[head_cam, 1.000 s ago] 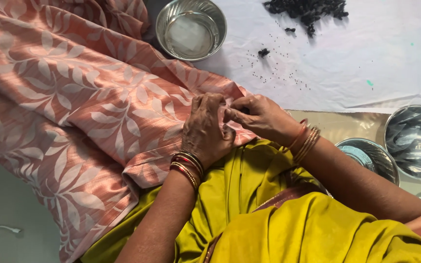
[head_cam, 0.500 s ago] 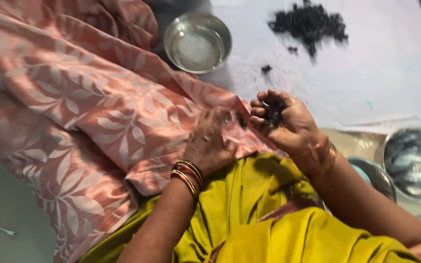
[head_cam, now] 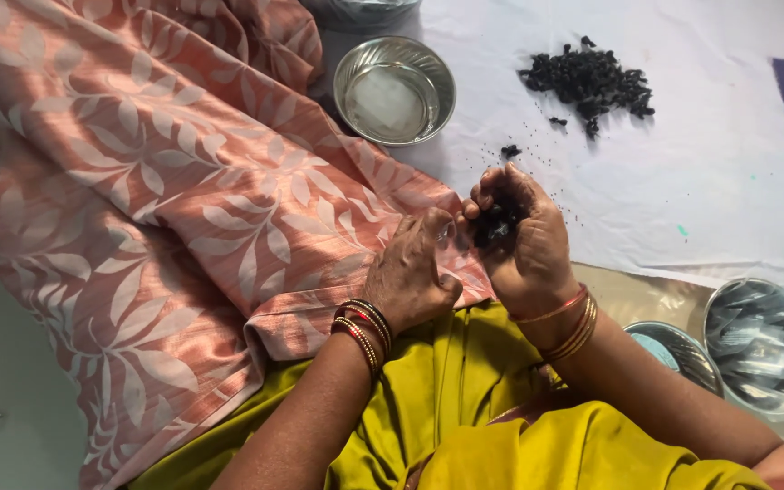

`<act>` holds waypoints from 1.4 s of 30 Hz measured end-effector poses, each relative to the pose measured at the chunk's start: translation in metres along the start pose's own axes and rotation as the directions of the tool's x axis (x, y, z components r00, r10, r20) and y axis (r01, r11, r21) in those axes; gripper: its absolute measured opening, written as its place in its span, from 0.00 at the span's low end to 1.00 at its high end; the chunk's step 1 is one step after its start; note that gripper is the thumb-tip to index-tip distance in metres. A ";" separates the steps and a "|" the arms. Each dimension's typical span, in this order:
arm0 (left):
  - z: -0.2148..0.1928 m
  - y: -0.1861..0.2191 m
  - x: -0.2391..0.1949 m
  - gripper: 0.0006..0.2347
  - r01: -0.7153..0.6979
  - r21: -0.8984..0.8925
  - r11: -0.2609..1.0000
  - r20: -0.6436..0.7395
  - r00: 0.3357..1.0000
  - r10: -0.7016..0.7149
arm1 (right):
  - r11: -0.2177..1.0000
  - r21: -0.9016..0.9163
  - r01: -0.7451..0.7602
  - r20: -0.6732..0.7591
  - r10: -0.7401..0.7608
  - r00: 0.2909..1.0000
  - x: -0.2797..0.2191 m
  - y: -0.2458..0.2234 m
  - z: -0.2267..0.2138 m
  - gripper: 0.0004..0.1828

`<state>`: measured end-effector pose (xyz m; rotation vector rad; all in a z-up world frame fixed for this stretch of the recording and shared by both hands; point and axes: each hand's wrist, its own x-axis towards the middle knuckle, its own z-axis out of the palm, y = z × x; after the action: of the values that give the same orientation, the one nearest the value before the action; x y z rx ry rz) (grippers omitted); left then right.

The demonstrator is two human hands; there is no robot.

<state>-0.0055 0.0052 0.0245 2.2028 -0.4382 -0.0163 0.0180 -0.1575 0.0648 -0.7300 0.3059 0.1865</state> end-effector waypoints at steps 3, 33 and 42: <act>-0.003 -0.001 0.001 0.28 0.018 -0.010 1.000 0.009 1.000 -0.017 | 0.998 -0.050 0.048 -0.004 -0.048 0.999 -0.006 0.001 0.014 0.14; -0.004 -0.006 0.006 0.34 0.090 -0.096 0.991 0.043 0.995 -0.086 | 0.984 -0.007 0.178 0.162 -0.175 0.971 -0.009 0.023 0.016 0.26; 0.001 -0.012 0.002 0.24 0.081 -0.094 0.992 0.004 0.997 -0.081 | 0.979 0.129 0.160 0.250 -0.188 0.950 -0.008 0.007 0.021 0.21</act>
<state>0.0003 0.0104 0.0148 2.1266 -0.3408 -0.0794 0.0128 -0.1381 0.0779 -0.6136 -0.0017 0.0962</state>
